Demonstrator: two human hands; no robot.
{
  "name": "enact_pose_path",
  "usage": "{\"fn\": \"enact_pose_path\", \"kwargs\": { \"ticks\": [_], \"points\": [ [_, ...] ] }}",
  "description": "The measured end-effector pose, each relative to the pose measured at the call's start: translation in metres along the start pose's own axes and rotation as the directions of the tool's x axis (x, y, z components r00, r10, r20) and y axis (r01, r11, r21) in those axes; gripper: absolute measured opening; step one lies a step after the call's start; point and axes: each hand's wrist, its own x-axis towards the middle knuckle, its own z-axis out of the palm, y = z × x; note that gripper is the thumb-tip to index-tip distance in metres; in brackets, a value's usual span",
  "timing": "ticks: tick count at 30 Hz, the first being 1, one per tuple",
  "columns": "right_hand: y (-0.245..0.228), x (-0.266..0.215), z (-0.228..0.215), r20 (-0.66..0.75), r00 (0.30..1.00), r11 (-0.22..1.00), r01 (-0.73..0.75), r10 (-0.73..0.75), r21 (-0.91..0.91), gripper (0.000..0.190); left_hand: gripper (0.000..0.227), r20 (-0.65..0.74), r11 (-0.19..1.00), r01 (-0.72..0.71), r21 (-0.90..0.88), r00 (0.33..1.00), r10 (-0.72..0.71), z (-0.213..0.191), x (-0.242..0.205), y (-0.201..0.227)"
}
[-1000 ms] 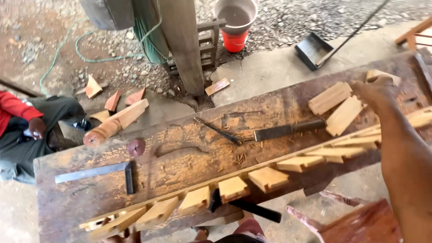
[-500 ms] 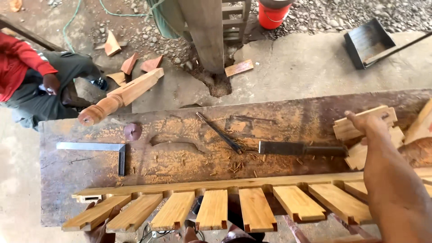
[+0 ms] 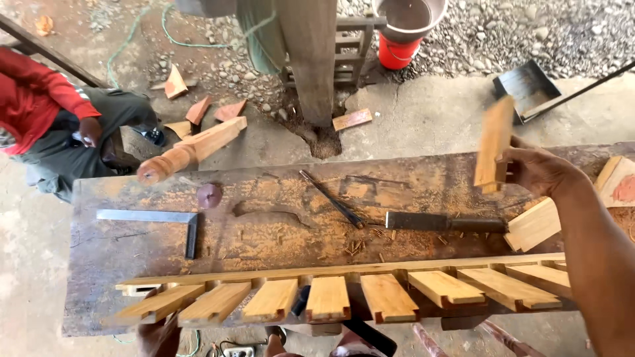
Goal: The person uses a hammer to tap small wooden pieces into slots on a long wooden frame. They repeatedly pick up pieces, align them, and strike them into place, then move the frame along the workbench to continue the process.
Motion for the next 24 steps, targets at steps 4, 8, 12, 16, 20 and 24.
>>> {"fn": "enact_pose_path", "kwargs": {
  "ticks": [4, 8, 12, 16, 20, 24],
  "points": [
    [-0.056, -0.048, 0.108, 0.327, 0.927, 0.974, 0.129, -0.185, 0.185, 0.083, 0.07, 0.007, 0.999, 0.022, -0.024, 1.0, -0.022, 0.078, 0.071, 0.046],
    [-0.11, -0.139, 0.272, 0.451, 0.864, 0.971, 0.239, -0.224, 0.025, 0.096, 0.06, 0.055, 0.998, -0.021, -0.064, 0.998, 0.024, 0.082, 0.072, 0.042],
    [-0.1, -0.158, 0.399, 0.214, 0.969, 0.975, 0.156, -0.121, -0.156, 0.077, 0.04, 0.07, 0.939, 0.227, -0.258, 0.974, -0.216, 0.068, 0.076, 0.058],
    [-0.077, -0.195, 0.545, 0.314, 0.83, 0.794, 0.544, -0.461, -0.271, 0.048, 0.032, 0.124, 0.993, 0.078, 0.087, 0.988, -0.088, 0.069, 0.087, 0.085],
    [-0.023, -0.215, 0.658, 0.493, 0.577, 0.41, 0.814, -0.651, -0.412, 0.027, 0.031, 0.237, 0.987, 0.151, 0.053, 0.958, -0.159, 0.061, 0.088, 0.116],
    [0.011, -0.249, 0.747, 0.536, 0.515, 0.343, 0.853, -0.669, -0.392, 0.035, 0.044, 0.293, 0.985, 0.171, 0.0, 0.942, -0.164, 0.048, 0.097, 0.149]
  ]
}}
